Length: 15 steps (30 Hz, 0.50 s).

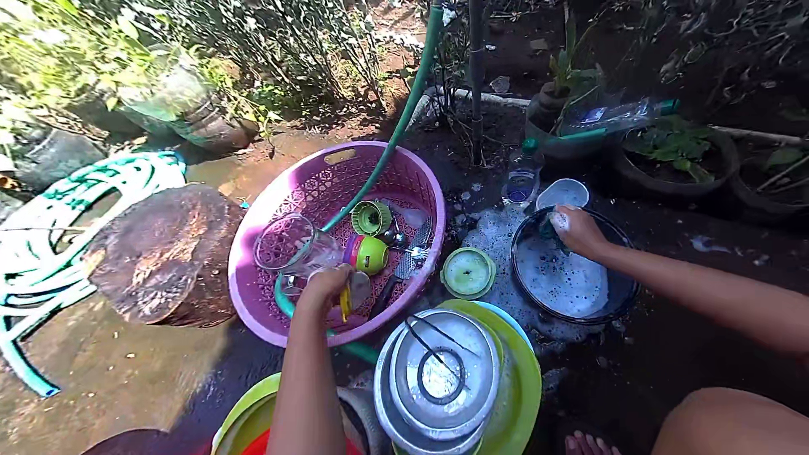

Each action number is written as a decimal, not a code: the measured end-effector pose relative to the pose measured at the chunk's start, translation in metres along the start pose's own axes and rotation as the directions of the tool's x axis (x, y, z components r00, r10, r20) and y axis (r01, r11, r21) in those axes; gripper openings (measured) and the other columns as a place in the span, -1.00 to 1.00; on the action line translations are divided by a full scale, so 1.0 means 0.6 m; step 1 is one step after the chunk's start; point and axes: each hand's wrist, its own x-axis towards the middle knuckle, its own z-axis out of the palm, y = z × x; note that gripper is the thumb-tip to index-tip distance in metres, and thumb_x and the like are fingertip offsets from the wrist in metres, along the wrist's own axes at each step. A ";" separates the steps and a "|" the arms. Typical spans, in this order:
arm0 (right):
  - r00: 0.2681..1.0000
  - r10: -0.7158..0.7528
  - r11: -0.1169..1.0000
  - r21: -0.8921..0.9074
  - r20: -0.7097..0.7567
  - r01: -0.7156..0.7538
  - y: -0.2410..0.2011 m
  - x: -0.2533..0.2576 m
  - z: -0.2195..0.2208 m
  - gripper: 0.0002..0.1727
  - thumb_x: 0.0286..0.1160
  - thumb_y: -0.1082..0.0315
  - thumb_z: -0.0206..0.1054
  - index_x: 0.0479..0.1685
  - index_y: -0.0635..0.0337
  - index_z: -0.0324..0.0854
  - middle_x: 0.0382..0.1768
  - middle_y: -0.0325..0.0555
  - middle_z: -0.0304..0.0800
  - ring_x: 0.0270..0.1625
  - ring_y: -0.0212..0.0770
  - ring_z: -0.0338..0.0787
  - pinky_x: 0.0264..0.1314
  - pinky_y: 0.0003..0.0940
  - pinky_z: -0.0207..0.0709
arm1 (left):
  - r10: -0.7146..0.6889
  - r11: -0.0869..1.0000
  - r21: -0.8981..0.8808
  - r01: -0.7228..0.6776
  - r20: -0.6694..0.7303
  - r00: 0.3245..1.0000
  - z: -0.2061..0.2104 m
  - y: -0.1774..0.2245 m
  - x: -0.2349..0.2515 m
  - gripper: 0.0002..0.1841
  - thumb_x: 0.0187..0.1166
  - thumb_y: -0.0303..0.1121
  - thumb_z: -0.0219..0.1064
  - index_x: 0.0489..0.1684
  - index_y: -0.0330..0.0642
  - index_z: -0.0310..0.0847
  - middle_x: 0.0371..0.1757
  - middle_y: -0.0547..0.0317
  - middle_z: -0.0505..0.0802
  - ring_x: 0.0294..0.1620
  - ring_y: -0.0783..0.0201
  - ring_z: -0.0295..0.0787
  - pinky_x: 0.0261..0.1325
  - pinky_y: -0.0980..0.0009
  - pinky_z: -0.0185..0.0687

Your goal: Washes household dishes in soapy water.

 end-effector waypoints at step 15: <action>0.560 -0.149 0.871 0.377 0.815 -0.316 -0.035 -0.082 -0.037 -0.39 0.62 0.64 0.12 0.71 0.34 0.23 0.31 0.21 0.63 0.18 -0.12 0.71 0.30 -0.14 0.58 | 0.533 0.137 -0.947 -0.291 -0.177 0.828 0.131 0.122 -0.252 -0.72 0.73 -0.62 -0.15 0.25 -0.28 0.36 0.04 0.08 0.76 0.08 0.27 0.80 0.24 0.23 0.76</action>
